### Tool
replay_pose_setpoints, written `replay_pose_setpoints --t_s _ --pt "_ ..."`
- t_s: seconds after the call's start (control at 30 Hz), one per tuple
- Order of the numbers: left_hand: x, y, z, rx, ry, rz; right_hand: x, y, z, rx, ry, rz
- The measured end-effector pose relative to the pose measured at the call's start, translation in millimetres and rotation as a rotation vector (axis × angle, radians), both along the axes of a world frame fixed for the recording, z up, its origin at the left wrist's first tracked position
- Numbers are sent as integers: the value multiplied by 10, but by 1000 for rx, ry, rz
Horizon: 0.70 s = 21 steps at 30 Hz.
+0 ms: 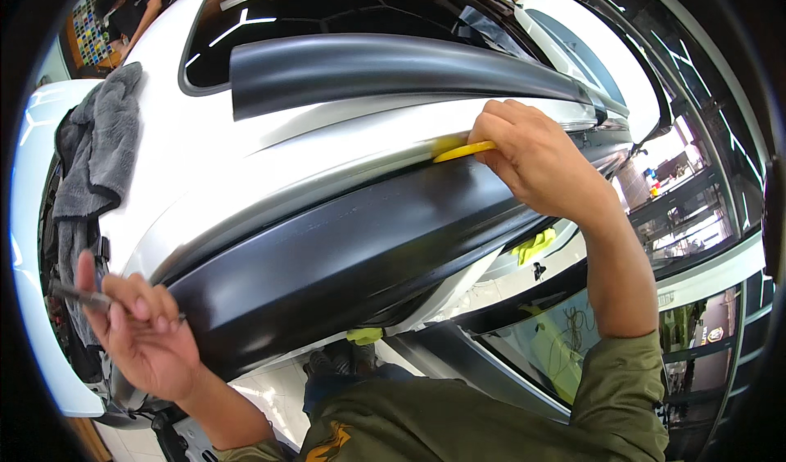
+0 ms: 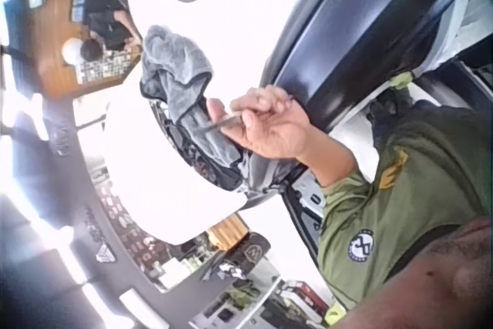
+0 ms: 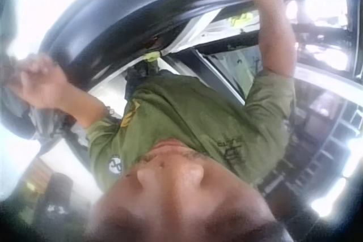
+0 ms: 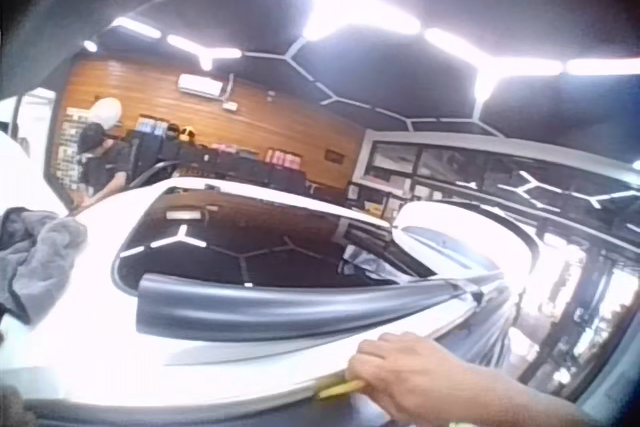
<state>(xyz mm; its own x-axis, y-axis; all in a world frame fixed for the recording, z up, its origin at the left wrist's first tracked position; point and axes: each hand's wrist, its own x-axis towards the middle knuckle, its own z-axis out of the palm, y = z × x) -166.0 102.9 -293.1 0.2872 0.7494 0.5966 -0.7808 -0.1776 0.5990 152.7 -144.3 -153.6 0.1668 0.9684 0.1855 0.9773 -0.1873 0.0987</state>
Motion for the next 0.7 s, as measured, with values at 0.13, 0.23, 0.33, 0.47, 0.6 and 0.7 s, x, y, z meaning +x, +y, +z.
replay_pose_setpoints --t_s 0.13,0.23,0.33,0.47,0.6,0.7 --pt "-256 74 -95 34 105 336 254 -181 222 38 119 -3" --pt "-332 143 -170 -35 109 275 338 -555 434 65 61 -189" --pt "-309 135 -177 -58 71 252 406 -674 147 32 83 -185" --pt "-326 183 -145 36 89 167 438 -520 22 34 41 -187" --pt "-169 95 36 -6 -21 53 696 -558 192 44 140 -207" --pt "-184 94 -21 -11 17 134 789 -944 425 234 47 -407"
